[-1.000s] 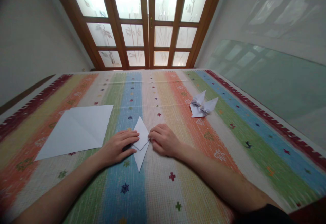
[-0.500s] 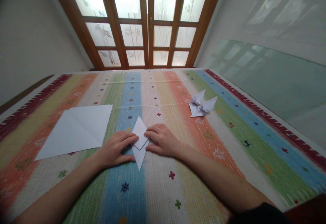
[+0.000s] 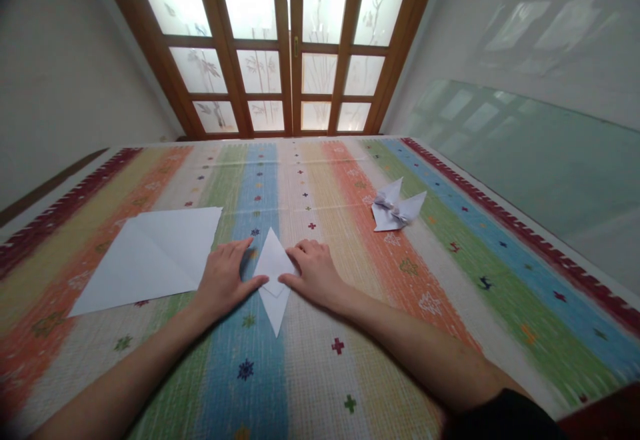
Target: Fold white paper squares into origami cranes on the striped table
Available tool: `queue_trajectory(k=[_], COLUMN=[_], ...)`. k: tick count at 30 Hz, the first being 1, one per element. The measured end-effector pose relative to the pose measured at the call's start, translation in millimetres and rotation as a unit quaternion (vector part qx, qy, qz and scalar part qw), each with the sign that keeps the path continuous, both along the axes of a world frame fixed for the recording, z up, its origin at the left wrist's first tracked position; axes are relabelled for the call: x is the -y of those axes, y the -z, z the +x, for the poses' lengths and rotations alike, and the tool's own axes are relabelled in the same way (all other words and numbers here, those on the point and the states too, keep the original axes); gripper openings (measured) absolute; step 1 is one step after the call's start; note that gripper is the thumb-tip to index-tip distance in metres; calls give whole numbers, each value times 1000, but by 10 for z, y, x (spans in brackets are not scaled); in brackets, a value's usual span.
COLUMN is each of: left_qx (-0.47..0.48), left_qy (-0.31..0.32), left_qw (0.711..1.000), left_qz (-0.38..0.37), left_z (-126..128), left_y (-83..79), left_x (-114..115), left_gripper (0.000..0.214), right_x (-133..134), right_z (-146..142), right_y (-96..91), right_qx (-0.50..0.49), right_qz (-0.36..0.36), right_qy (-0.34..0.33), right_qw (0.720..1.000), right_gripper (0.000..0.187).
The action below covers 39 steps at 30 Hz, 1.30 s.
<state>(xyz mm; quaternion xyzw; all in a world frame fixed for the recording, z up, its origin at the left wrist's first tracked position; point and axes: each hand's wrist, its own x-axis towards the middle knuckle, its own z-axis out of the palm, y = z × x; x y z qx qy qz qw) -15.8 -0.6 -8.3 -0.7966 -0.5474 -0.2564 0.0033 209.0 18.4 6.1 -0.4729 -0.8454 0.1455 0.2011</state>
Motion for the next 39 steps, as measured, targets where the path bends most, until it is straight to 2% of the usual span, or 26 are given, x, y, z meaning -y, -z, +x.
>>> queue_trajectory(k=[2,4,10,13,16,19,24,27,32,39], left_qx=[-2,1,37,53,46,28,-18,-56,-136,-263], left_qy=[-6,-10,23,55,73,91,156,200,231,255], left_qw=[1000,1000,998,996,995,994,987,976,956,921], left_qz=[-10,-11,-34,-41,-57,-46,22,61,119,131], left_z=[2,2,-19,-38,-46,-56,-107,-128,-112,-91], left_y=[9,-4,-96,-108,-91,-70,-69,-86,-138,-206], left_x=[-12,-12,27,34,23,14,38,63,78,112], left_gripper=[73,69,28,10,8,10,15,20,25,17], right_x=[10,16,-14,-58,-113,-165,-206,-198,-185,-181], right_z=[-1,8,32,55,85,125,208,246,267,261], right_y=[8,21,52,51,47,71,157,178,156,122], right_qx=[-18,-41,-88,-102,-111,-110,-93,-78,-25,3], right_qz=[-10,-13,-24,-38,-41,-35,61,125,209,260], right_qy=[-14,-19,-42,-50,-37,-77,-170,-200,-234,-279], right_qw=[1000,999,995,993,992,990,979,968,949,924], right_gripper=[35,32,11,7,6,3,9,15,21,26])
